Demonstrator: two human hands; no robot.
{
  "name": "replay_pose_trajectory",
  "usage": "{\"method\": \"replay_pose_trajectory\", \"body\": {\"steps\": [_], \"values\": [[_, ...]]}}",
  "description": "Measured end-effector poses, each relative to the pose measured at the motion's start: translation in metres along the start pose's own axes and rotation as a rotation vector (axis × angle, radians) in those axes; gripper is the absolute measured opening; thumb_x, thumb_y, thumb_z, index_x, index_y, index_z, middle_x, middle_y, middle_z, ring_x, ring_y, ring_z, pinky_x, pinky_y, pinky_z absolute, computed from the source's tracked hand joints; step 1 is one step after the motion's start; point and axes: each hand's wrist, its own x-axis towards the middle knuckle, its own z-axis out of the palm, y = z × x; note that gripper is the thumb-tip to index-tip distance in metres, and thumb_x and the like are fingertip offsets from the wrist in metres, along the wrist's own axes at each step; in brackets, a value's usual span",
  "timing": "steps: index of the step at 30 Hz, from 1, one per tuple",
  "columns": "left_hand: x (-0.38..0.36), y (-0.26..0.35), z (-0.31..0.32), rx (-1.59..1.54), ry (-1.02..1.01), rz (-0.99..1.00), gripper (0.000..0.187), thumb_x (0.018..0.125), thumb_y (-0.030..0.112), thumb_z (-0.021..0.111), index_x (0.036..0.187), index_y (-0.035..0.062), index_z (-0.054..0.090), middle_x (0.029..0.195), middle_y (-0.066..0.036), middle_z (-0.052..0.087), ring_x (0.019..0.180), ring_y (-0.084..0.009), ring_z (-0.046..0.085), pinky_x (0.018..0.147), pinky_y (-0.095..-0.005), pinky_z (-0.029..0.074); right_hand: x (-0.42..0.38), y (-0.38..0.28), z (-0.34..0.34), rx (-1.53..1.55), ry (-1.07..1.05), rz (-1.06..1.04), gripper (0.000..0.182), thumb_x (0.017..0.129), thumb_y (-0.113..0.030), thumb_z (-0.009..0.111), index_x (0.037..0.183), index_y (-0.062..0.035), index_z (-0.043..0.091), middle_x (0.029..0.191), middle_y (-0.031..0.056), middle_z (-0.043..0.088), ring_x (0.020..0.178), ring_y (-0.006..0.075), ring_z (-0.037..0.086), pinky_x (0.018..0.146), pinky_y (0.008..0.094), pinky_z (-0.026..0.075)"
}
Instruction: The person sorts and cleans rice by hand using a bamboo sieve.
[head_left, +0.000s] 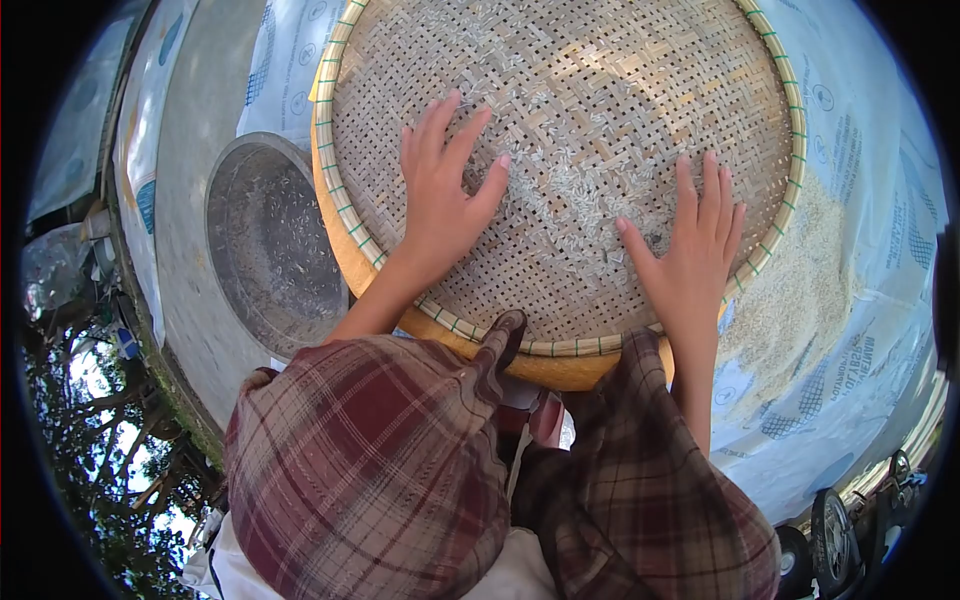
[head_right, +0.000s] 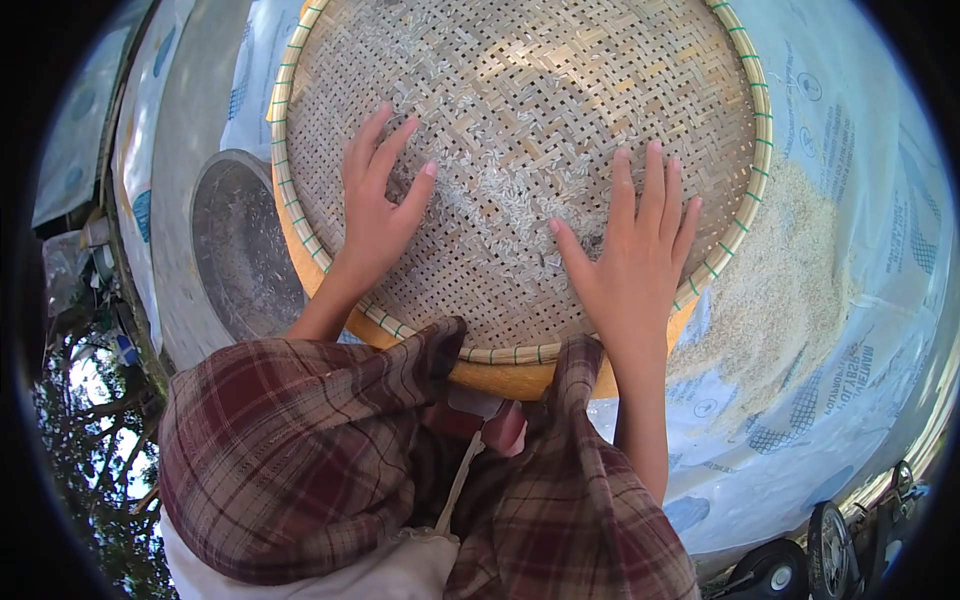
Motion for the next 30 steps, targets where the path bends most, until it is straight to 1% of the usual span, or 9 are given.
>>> {"method": "replay_pose_trajectory", "body": {"steps": [4,7,8,9,11,12,14,17,30], "values": [[-0.012,0.012,0.008,-0.041,-0.057,0.103,0.04,0.078,0.019,0.062,0.117,0.0101,0.056,0.131,-0.015,0.041,0.125,-0.034,0.034,0.104,-0.0517,0.019,0.0,0.001,0.001,-0.009,-0.005,0.004,0.074,0.077,-0.044,0.062,0.137,-0.0105,0.032,0.143,0.0143,0.026,0.134,0.0311,0.02,0.108,0.0498,0.012],[-0.022,0.019,0.011,-0.123,-0.107,0.158,0.038,0.077,0.018,0.063,0.114,0.0104,0.058,0.13,-0.013,0.044,0.124,-0.0325,0.037,0.104,-0.0515,0.02,0.0,0.001,0.001,0.0,0.009,-0.013,0.073,0.077,-0.043,0.062,0.134,-0.0062,0.035,0.142,0.0162,0.028,0.133,0.0333,0.021,0.107,0.0515,0.012],[-0.02,0.023,0.01,-0.133,-0.02,0.14,0.031,0.075,0.013,0.064,0.106,0.01,0.062,0.119,-0.011,0.051,0.114,-0.0293,0.045,0.098,-0.0464,0.03,0.0,0.0,0.001,-0.003,0.01,-0.011,0.073,0.077,-0.042,0.062,0.134,-0.0062,0.035,0.142,0.016,0.028,0.133,0.0333,0.021,0.107,0.0515,0.012],[-0.017,0.022,0.008,-0.132,-0.019,0.139,0.031,0.075,0.013,0.064,0.106,0.01,0.062,0.119,-0.011,0.051,0.114,-0.0293,0.045,0.098,-0.0464,0.03,0.0,0.0,0.001,-0.007,0.012,-0.01,0.072,0.077,-0.042,0.062,0.134,-0.0062,0.035,0.141,0.0158,0.028,0.133,0.0333,0.021,0.107,0.0516,0.013],[-0.008,0.015,0.006,-0.119,0.068,0.126,0.022,0.074,0.011,0.066,0.096,0.0094,0.064,0.099,-0.008,0.057,0.096,-0.0246,0.051,0.085,-0.0385,0.038,0.0,0.0,0.001,-0.011,0.012,-0.014,0.071,0.078,-0.041,0.061,0.134,-0.0061,0.035,0.142,0.0155,0.028,0.133,0.0332,0.021,0.107,0.0516,0.013],[-0.002,0.013,0.006,-0.118,0.067,0.127,0.022,0.074,0.011,0.066,0.096,0.0094,0.064,0.099,-0.008,0.057,0.096,-0.0246,0.051,0.085,-0.0385,0.038,0.0,0.0,0.002,-0.016,0.015,-0.015,0.07,0.078,-0.04,0.061,0.134,-0.0061,0.035,0.142,0.0152,0.028,0.133,0.0331,0.021,0.107,0.0516,0.013],[0.01,0.009,0.006,-0.18,0.023,0.247,0.014,0.072,0.009,0.067,0.086,0.0087,0.065,0.08,-0.003,0.056,0.079,-0.0208,0.051,0.072,-0.0333,0.04,0.0,0.001,0.002,-0.02,0.017,-0.018,0.069,0.078,-0.039,0.061,0.134,-0.006,0.036,0.142,0.0151,0.028,0.133,0.033,0.021,0.107,0.0515,0.014],[0.018,0.009,0.007,-0.105,-0.029,0.417,0.011,0.071,0.01,0.067,0.082,0.0087,0.064,0.075,-0.001,0.055,0.074,-0.0196,0.051,0.069,-0.0323,0.041,0.0,0.0,0.001,-0.023,0.019,-0.021,0.068,0.079,-0.038,0.061,0.133,-0.0058,0.036,0.142,0.0149,0.028,0.133,0.0328,0.022,0.107,0.0514,0.014],[0.023,0.017,0.007,0.002,-0.044,0.512,0.009,0.069,0.007,0.069,0.076,0.0065,0.062,0.074,-0.003,0.057,0.065,-0.0184,0.052,0.056,-0.0304,0.044,0.0,0.001,0.002,-0.02,0.024,-0.025,0.068,0.079,-0.038,0.06,0.133,-0.0054,0.036,0.141,0.0152,0.029,0.133,0.0331,0.022,0.106,0.0517,0.014]]}}
